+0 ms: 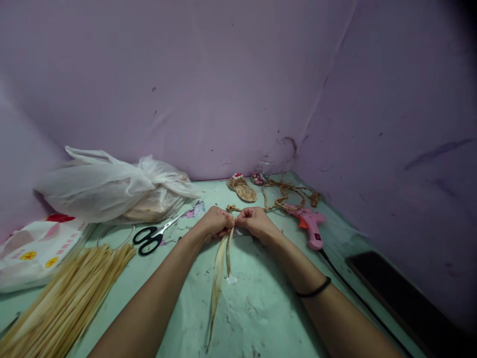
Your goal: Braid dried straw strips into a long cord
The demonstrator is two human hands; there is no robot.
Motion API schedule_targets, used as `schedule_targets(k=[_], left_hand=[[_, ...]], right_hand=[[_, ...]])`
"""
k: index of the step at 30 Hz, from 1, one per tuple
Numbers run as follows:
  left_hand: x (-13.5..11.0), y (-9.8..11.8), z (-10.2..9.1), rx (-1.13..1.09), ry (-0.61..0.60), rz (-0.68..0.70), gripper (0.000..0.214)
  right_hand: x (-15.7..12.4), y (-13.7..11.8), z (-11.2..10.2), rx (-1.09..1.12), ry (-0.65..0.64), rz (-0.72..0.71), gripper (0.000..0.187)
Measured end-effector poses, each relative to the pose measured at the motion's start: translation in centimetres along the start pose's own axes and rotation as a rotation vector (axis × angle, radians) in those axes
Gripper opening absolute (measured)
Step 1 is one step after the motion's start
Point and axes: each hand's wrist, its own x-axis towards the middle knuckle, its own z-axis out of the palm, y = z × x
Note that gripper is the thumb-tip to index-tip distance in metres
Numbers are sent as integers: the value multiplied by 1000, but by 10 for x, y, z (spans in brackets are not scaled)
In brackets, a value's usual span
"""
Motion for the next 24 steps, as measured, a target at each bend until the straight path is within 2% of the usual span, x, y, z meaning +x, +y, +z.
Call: schedule_targets(k=[4, 8, 14, 16, 20, 22, 24], left_hand=[[-3, 5, 3, -46, 27, -4, 5], [-5, 8, 5, -84, 80, -50, 3], [-8, 11, 8, -68, 128, -94, 10], [-10, 14, 9, -54, 134, -107, 13], [-11, 16, 11, -67, 148, -129, 14], [-9, 14, 12, -79, 170, -124, 14], [-5, 9, 12, -88, 192, -126, 13]], right_hand=[[-1, -2, -1, 47, -31, -10, 6], [-5, -8, -8, 36, -98, 44, 8], [-9, -17, -37, -149, -207, 114, 9], [-9, -19, -50, -266, -179, 95, 12], [-12, -26, -66, -441, -13, 41, 17], [-15, -35, -64, -454, 74, -47, 19], [-17, -48, -53, -428, 127, -130, 22]])
